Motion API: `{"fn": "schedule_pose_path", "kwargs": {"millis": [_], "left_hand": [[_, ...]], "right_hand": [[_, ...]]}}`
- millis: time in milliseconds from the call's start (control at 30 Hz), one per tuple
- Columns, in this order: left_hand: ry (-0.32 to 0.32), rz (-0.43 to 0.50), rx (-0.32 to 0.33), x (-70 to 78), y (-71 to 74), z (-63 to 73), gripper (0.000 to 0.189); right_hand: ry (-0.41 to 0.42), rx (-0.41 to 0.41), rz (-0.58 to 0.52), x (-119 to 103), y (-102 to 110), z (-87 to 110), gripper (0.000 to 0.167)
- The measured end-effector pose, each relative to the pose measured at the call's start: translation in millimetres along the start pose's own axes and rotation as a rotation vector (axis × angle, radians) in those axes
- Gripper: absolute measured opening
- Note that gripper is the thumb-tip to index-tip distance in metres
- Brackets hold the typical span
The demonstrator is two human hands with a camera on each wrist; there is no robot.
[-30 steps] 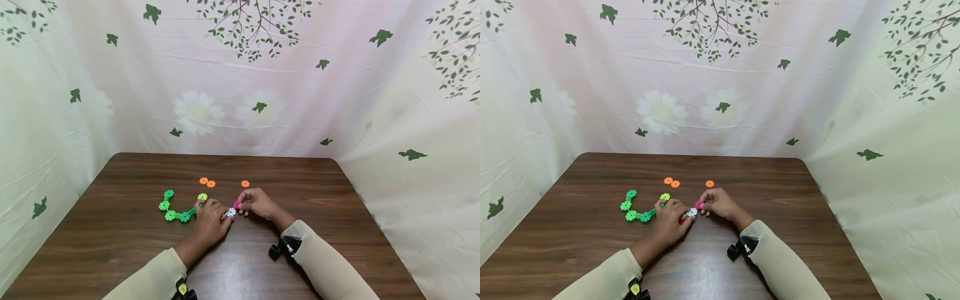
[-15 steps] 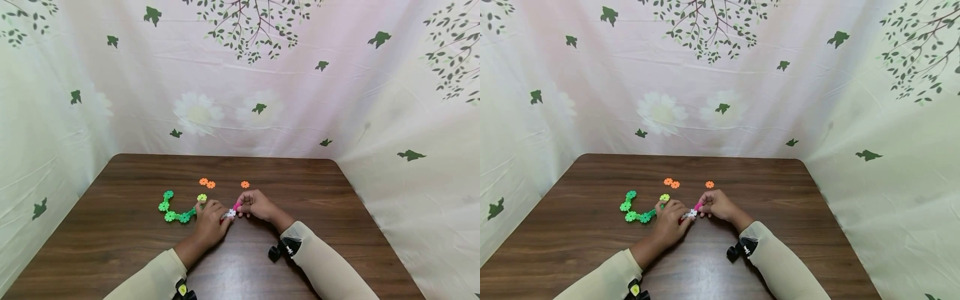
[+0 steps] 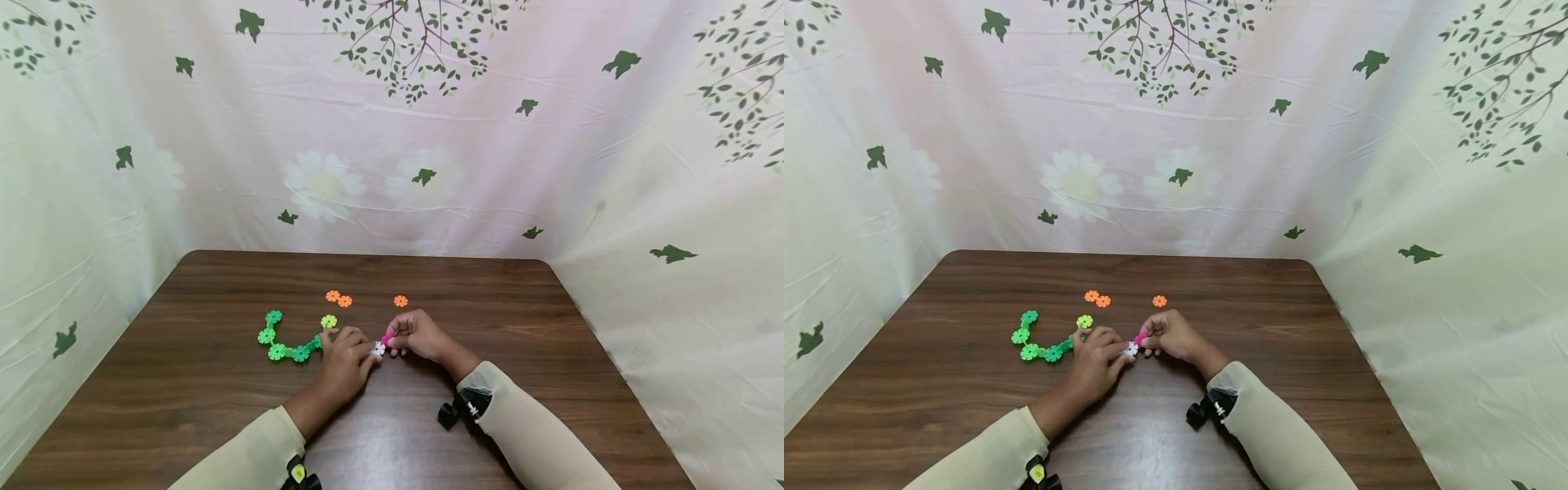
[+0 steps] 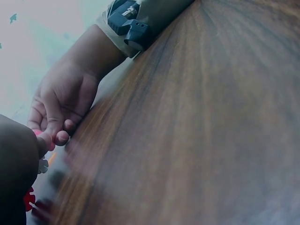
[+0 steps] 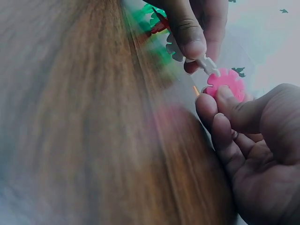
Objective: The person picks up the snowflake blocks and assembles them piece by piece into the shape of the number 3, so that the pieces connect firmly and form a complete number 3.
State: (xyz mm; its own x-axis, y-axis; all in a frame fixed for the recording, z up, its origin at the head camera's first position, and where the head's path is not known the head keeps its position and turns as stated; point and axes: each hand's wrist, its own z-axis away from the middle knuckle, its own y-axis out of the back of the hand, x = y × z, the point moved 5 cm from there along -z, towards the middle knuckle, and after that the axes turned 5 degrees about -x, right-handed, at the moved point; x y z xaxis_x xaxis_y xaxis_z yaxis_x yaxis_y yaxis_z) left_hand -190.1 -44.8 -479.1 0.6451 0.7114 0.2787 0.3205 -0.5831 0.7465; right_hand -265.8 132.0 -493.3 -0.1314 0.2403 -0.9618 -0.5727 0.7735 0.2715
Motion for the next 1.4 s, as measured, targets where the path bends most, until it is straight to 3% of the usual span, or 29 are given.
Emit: {"fn": "schedule_pose_path", "kwargs": {"millis": [100, 467, 933, 1400], "left_hand": [[-0.002, 0.006, -0.015, -0.2, -0.5, 0.1, 0.019], [-0.014, 0.046, -0.005, 1.9, 1.7, 1.6, 0.018], [-0.020, 0.047, -0.043, 3.9, 0.6, 2.6, 0.017], [-0.045, 0.050, 0.016, 4.5, 0.3, 2.1, 0.019]], "right_hand": [[0.007, 0.005, 0.023, -1.1, -0.6, 0.8, 0.024], [0.005, 0.017, 0.031, -4.4, -3.9, 2.3, 0.006], [0.021, 0.001, -0.009, -4.0, -4.6, 4.0, 0.009], [0.022, 0.027, -0.034, -2.9, -6.0, 3.0, 0.004]]}}
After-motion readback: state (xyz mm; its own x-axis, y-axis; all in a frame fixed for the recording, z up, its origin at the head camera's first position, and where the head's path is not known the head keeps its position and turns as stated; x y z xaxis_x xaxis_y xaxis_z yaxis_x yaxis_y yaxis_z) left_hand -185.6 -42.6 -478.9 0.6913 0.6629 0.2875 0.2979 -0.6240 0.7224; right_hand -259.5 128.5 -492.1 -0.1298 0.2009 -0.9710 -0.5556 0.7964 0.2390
